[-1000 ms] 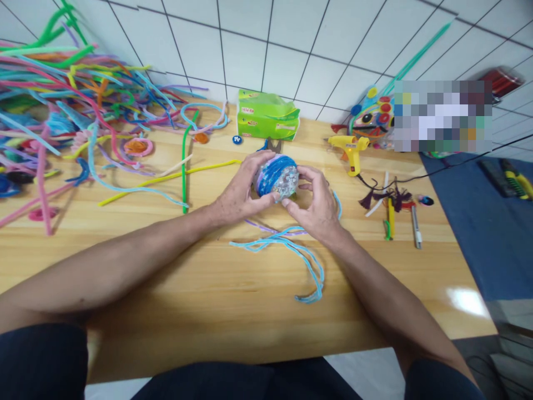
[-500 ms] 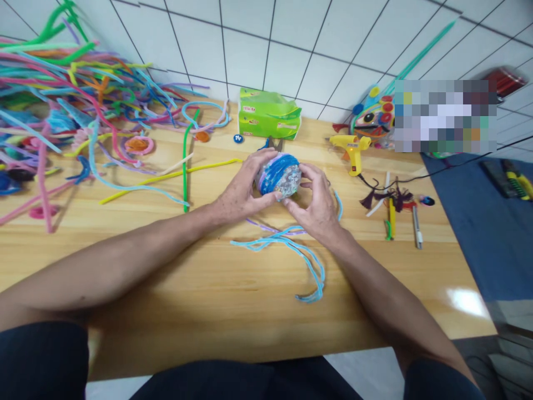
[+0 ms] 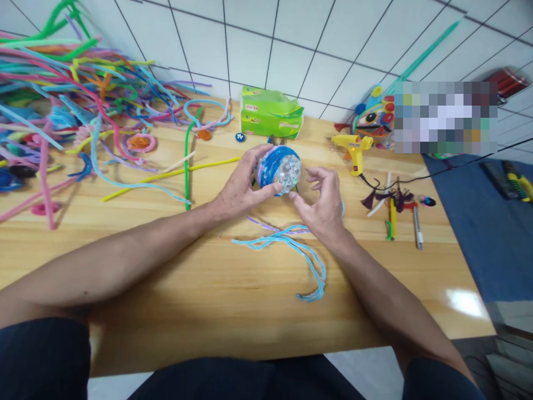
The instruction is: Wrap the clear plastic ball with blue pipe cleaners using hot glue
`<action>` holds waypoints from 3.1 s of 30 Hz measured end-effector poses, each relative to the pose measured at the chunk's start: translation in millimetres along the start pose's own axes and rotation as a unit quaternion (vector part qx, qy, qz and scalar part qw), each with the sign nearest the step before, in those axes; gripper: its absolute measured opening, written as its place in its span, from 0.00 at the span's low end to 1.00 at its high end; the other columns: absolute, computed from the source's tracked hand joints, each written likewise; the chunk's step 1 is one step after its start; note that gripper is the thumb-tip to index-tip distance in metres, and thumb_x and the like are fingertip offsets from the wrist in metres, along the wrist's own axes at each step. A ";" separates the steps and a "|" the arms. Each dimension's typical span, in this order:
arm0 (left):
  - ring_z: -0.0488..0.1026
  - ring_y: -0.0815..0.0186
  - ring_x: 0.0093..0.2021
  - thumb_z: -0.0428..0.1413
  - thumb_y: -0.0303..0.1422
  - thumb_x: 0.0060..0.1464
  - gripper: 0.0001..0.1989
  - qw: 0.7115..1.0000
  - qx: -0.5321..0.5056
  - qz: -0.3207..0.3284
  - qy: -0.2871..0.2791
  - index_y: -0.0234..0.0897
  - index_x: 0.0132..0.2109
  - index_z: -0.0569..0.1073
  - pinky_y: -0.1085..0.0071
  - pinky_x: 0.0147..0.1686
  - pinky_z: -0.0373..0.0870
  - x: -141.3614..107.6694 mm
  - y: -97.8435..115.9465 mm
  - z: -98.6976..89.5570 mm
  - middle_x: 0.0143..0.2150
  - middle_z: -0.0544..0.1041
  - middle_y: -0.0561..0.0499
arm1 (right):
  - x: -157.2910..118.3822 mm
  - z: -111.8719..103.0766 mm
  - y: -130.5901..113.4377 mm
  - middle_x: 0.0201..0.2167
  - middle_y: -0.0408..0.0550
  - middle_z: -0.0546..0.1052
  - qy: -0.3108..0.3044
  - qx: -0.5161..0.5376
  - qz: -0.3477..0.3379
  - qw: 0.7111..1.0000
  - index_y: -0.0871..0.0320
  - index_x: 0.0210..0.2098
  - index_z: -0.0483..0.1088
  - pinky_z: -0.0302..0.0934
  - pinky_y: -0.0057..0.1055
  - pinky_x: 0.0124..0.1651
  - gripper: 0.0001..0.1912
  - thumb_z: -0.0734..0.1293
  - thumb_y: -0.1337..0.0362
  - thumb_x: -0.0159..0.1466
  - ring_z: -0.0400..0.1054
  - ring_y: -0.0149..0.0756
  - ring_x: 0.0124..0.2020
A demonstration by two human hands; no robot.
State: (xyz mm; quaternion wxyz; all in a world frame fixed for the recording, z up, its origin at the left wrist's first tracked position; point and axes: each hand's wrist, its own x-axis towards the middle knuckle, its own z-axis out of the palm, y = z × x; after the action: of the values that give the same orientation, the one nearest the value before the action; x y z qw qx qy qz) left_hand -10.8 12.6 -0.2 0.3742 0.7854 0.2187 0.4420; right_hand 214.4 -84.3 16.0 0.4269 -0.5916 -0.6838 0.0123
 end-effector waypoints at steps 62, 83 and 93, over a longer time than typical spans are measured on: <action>0.67 0.45 0.77 0.68 0.46 0.65 0.39 0.991 0.101 0.090 0.001 0.43 0.75 0.63 0.42 0.77 0.65 3.2 1.5 1.3 0.73 0.72 0.35 | 34.6 -55.0 -33.2 0.34 0.44 0.87 -0.038 0.250 0.210 0.945 0.50 0.39 0.84 0.79 0.41 0.43 0.12 0.82 0.54 0.59 0.81 0.39 0.35; 0.67 0.44 0.77 0.68 0.42 0.64 0.39 0.992 0.095 0.087 0.006 0.42 0.75 0.62 0.40 0.76 0.66 1.8 0.4 4.3 0.74 0.71 0.34 | 43.6 -54.4 36.6 0.35 0.46 0.81 -0.019 -0.001 0.161 0.987 0.54 0.38 0.76 0.69 0.39 0.43 0.07 0.70 0.57 0.65 0.73 0.39 0.33; 0.67 0.43 0.77 0.69 0.45 0.64 0.40 0.991 0.110 0.075 0.000 0.42 0.75 0.63 0.40 0.76 0.66 2.7 2.7 1.4 0.74 0.71 0.35 | 38.0 -40.0 39.6 0.41 0.50 0.88 -0.062 0.028 0.144 0.987 0.54 0.41 0.80 0.74 0.41 0.49 0.09 0.68 0.61 0.65 0.80 0.42 0.40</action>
State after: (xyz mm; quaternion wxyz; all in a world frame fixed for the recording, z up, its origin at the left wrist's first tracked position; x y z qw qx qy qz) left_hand -8.2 12.2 2.8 0.2515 0.8360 0.2059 0.4421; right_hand 272.5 -60.8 42.4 0.3936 -0.6698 -0.6162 0.1298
